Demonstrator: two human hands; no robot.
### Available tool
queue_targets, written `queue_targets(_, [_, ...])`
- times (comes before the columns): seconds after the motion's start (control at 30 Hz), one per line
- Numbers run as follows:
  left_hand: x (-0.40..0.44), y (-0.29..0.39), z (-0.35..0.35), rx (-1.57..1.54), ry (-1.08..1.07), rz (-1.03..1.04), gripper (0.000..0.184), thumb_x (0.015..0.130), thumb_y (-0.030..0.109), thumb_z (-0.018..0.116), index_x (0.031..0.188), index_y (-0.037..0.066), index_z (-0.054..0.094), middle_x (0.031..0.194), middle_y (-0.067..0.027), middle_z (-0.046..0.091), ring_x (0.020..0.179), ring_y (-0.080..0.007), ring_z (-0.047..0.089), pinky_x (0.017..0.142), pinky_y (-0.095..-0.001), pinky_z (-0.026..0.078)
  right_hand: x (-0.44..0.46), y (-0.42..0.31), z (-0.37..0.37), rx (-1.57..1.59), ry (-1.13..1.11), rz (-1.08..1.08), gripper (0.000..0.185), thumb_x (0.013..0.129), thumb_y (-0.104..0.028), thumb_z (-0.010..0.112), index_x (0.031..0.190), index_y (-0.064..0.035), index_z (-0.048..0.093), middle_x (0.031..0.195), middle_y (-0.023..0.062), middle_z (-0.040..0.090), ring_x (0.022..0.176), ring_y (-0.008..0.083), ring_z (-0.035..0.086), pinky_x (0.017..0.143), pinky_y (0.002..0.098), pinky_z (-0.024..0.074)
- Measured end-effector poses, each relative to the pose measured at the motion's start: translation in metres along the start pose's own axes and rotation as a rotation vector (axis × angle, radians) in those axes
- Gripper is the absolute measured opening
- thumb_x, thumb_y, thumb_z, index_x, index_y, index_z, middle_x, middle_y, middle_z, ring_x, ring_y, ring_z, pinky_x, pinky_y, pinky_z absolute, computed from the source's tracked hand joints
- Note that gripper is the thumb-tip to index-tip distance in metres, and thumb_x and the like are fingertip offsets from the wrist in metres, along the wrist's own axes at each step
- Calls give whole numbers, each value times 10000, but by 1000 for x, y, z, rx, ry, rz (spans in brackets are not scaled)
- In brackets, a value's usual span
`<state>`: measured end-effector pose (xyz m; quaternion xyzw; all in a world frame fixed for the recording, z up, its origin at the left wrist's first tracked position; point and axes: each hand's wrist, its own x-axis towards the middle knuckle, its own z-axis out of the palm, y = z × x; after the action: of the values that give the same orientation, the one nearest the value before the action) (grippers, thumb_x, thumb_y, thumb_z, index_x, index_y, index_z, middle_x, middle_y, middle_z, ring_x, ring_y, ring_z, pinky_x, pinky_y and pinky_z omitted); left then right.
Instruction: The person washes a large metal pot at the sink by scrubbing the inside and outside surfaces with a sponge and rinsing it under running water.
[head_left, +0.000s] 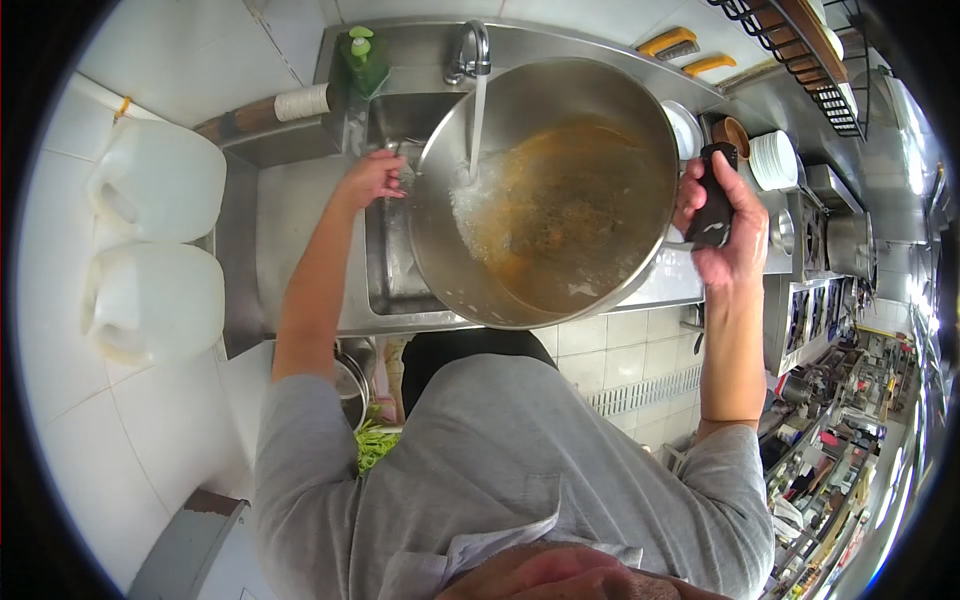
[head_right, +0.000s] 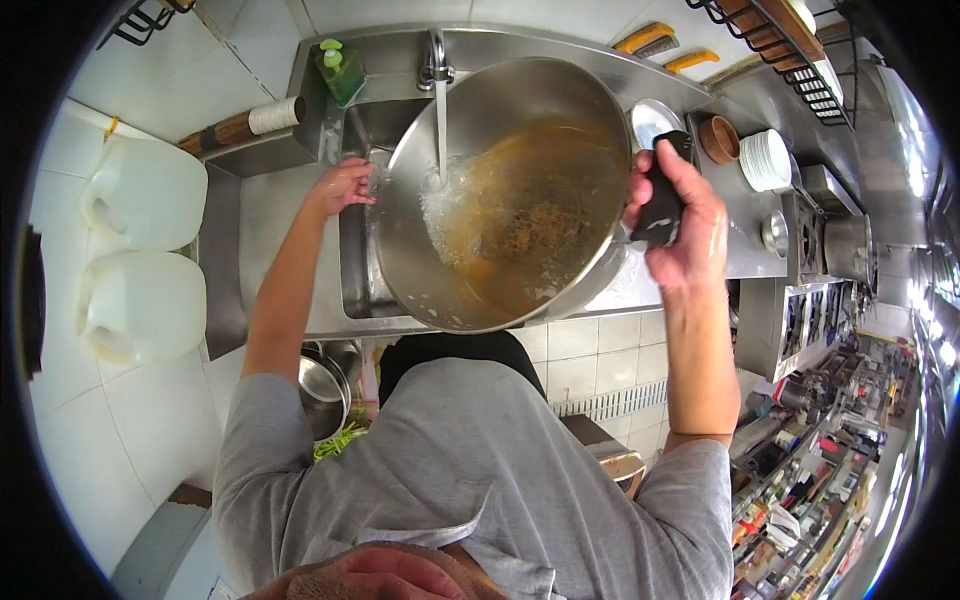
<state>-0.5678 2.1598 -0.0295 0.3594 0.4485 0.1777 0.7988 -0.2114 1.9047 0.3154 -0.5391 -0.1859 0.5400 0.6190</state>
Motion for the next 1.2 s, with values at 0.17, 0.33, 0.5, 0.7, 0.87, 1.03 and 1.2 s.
queue_targets(0.17, [-99, 35, -17, -178, -104, 269, 155, 964, 211, 684, 1028, 97, 601, 742, 46, 529, 571, -88, 466, 699, -348, 534, 49, 2, -86, 83, -108, 138, 266, 986, -298, 633, 973, -33, 604, 671, 14, 560, 572, 129, 520, 526, 258, 379])
queue_targets(0.33, [-199, 84, 12, -299, -82, 467, 299, 986, 171, 617, 1250, 30, 616, 841, 5, 517, 575, -70, 417, 620, -278, 420, 100, 49, -134, -62, 19, 265, 277, 950, -325, 704, 949, -60, 623, 678, 12, 582, 552, 118, 539, 519, 261, 413])
queue_targets(0.5, [-293, 144, 77, -12, 64, 665, 376, 990, 144, 606, 1314, -42, 566, 968, -77, 575, 638, -125, 524, 645, -294, 460, 140, 136, -137, -48, 36, 352, 309, 932, -304, 746, 944, -28, 605, 822, 58, 607, 592, 133, 573, 480, 251, 505])
queue_targets(0.7, [-339, 199, 154, 374, 159, 716, 445, 998, 173, 596, 1346, -88, 503, 906, -22, 543, 596, -77, 461, 594, -239, 392, 158, 221, -94, -152, -133, 500, 376, 1009, -432, 604, 907, -69, 613, 650, 14, 516, 497, 137, 492, 470, 298, 421])
queue_targets(0.87, [-307, 215, 184, 391, 206, 590, 435, 986, 154, 613, 1326, -85, 485, 865, 25, 515, 570, -26, 342, 545, -215, 279, 167, 283, -79, -248, -139, 714, 437, 996, -548, 548, 876, -131, 595, 647, 0, 490, 530, 155, 471, 509, 366, 381])
queue_targets(1.03, [-288, 210, 228, 420, 196, 562, 287, 963, 173, 645, 1149, -24, 548, 693, 57, 440, 567, -33, 335, 536, -220, 249, 157, 346, -70, -419, -152, 796, 508, 967, -651, 514, 892, -153, 583, 657, -15, 467, 603, 157, 457, 649, 403, 405])
queue_targets(1.2, [-273, 218, 265, 598, 47, 527, 478, 959, 192, 650, 1291, -110, 483, 900, 0, 539, 607, -38, 389, 551, -212, 292, 143, 365, -35, -398, -275, 891, 549, 950, -704, 491, 891, -166, 580, 672, -25, 458, 650, 146, 461, 739, 414, 427])
